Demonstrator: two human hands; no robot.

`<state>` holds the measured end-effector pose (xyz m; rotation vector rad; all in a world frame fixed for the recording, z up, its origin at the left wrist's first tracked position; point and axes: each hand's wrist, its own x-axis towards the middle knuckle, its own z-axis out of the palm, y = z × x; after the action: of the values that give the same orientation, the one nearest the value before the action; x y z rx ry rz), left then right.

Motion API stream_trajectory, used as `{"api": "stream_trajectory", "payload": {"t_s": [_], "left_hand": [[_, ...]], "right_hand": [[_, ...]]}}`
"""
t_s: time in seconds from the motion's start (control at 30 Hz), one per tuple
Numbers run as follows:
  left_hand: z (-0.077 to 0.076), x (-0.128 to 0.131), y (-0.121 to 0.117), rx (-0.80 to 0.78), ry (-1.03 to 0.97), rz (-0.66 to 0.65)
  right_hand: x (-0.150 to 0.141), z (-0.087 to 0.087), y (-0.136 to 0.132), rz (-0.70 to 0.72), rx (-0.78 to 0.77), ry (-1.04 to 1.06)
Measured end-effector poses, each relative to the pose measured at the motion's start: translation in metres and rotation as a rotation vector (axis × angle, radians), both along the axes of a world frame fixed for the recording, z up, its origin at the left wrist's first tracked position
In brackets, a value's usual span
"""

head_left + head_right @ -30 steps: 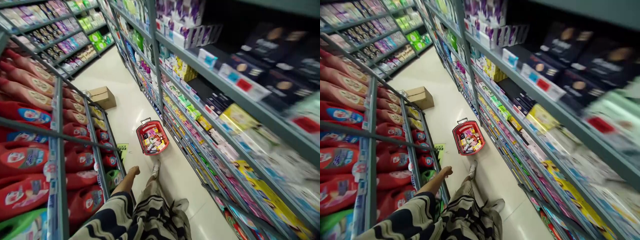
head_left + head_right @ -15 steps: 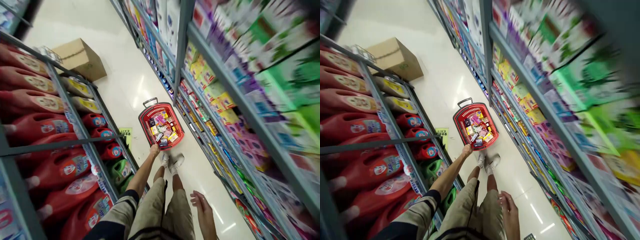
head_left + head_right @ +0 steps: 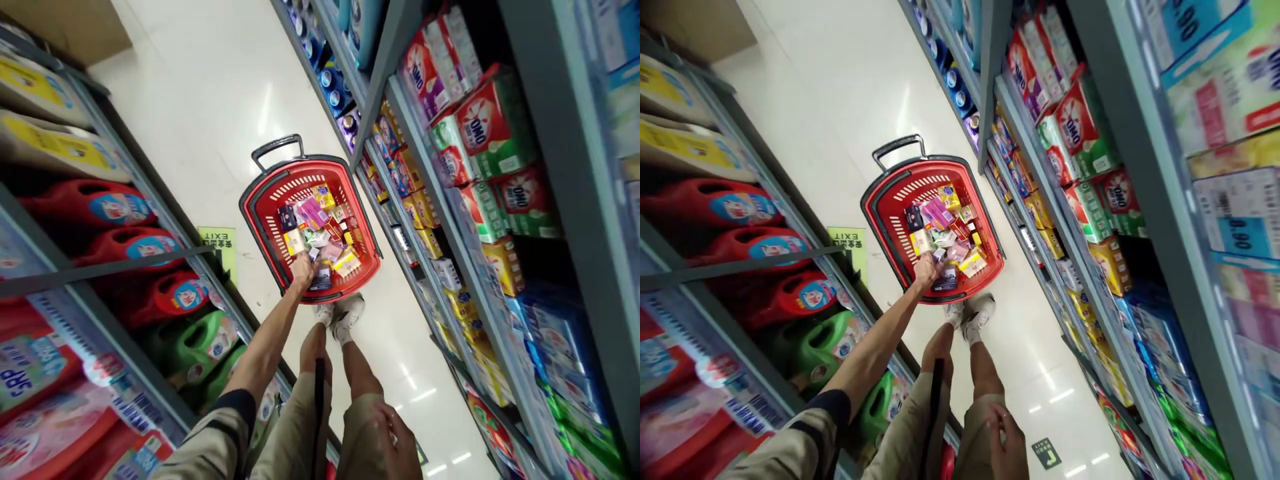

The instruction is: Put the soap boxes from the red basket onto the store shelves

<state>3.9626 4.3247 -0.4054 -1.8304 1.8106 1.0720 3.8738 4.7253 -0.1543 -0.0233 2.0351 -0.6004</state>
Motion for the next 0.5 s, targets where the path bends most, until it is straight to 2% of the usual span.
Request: {"api": "stream_trajectory", "payload": {"t_s": [0.07,0.1,0.17,0.27,0.33,0.43,0.5], "left_hand": [[0.037,0.004,-0.001,-0.008,0.093,0.152],[0.062,0.006,-0.001,-0.002,0.153,0.235],[0.126,0.008,0.001,0.047,0.303,0.373],[0.244,0.009,0.008,0.195,0.591,0.505],[0.327,0.01,0.016,0.289,0.789,0.541],[0.444,0.011,0.033,0.447,1.016,0.531],[0.51,0.014,0.046,0.616,1.102,0.511]], "right_hand": [[-0.004,0.019,-0.019,0.029,-0.019,0.005],[-0.005,0.032,-0.031,0.036,-0.039,-0.008],[-0.005,0.06,-0.059,0.024,-0.115,-0.05],[-0.008,0.109,-0.109,-0.024,-0.312,-0.072],[-0.014,0.151,-0.144,-0.044,-0.466,-0.023],[-0.031,0.23,-0.184,0.019,-0.667,0.111],[-0.04,0.289,-0.197,0.133,-0.777,0.206]]}}
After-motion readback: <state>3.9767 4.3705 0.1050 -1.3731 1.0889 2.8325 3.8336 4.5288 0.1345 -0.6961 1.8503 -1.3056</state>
